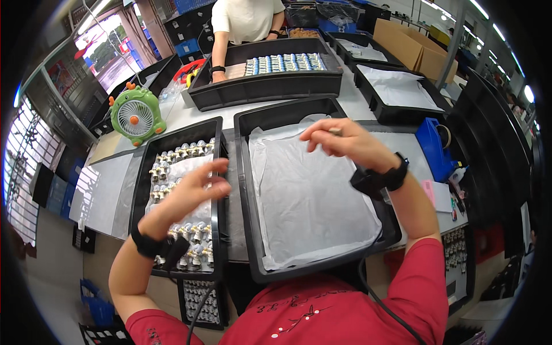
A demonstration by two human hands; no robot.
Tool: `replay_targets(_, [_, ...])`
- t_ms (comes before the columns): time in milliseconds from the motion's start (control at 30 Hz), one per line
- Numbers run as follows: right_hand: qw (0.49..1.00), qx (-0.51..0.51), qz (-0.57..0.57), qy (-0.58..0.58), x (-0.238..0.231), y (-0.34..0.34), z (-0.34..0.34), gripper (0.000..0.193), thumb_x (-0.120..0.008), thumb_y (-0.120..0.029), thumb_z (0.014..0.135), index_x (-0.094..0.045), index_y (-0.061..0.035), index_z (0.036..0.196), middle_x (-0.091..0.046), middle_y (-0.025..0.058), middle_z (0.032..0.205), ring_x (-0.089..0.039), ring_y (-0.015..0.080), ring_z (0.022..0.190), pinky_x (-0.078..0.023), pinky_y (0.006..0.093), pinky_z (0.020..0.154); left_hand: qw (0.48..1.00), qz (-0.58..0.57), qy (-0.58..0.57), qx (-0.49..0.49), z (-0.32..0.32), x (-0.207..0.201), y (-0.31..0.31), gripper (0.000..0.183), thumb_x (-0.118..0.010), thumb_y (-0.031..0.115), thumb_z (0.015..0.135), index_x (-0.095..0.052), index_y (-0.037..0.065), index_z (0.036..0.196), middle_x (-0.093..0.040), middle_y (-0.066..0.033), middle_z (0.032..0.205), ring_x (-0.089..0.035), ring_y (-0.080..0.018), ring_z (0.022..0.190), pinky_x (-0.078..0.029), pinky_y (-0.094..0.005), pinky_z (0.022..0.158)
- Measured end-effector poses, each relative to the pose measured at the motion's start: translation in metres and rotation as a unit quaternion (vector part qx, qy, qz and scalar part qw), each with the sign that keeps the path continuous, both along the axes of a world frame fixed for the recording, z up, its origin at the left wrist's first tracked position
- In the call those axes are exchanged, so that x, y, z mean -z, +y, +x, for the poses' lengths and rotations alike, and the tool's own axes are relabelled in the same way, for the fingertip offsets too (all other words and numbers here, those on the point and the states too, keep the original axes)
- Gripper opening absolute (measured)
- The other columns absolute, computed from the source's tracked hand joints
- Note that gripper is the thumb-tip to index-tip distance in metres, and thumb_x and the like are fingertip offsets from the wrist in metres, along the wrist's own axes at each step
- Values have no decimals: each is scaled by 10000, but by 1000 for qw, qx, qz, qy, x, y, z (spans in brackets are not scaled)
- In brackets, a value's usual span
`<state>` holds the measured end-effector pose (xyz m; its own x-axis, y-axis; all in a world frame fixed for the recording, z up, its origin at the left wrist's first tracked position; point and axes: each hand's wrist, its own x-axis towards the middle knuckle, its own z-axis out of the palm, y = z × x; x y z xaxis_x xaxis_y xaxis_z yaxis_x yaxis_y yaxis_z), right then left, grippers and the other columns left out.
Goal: The worker is assembling small electronic components, inserting them into trays, and organizing the trays in a factory setting.
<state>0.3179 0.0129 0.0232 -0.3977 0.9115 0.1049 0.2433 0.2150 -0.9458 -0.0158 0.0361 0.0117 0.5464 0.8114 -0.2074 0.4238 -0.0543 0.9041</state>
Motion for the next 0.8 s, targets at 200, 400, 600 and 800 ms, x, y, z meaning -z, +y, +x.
replay_targets(200, [974, 171, 31, -147, 25, -57, 90, 249, -609, -269, 858, -627, -28, 918, -613, 16, 779, -530, 79, 687, -430, 227, 611, 984, -171, 4, -47, 29, 17, -75, 845, -656, 211, 815, -111, 29, 1435, -172, -168, 1471, -247, -303, 1324, -279, -407, 1044])
replay_targets(400, [961, 224, -120, -104, 113, -121, 102, 358, -748, -310, 740, -570, -23, 861, -523, 4, 727, -467, 80, 670, -393, 236, 590, 941, -305, -70, -129, 34, 51, -72, 546, -598, 83, 802, -339, 69, 1282, -483, -84, 1178, -478, -216, 1051, -377, -447, 889])
replay_targets(600, [945, 288, -111, 106, 124, -134, 88, 276, -749, -179, 709, -501, -80, 784, -440, -46, 698, -386, 48, 625, -313, 213, 548, 942, -240, -125, -197, 39, 74, -64, 297, -540, -83, 715, -462, 53, 968, -530, -65, 870, -548, -187, 767, -459, -370, 636])
replay_targets(800, [941, 285, -87, 158, 83, -154, 97, 292, -740, -183, 701, -468, -96, 764, -422, -44, 710, -380, 51, 637, -313, 214, 554, 936, -242, -180, -180, 36, 45, -74, 293, -556, -102, 698, -485, 61, 930, -567, -51, 810, -543, -120, 598, -405, -207, 473])
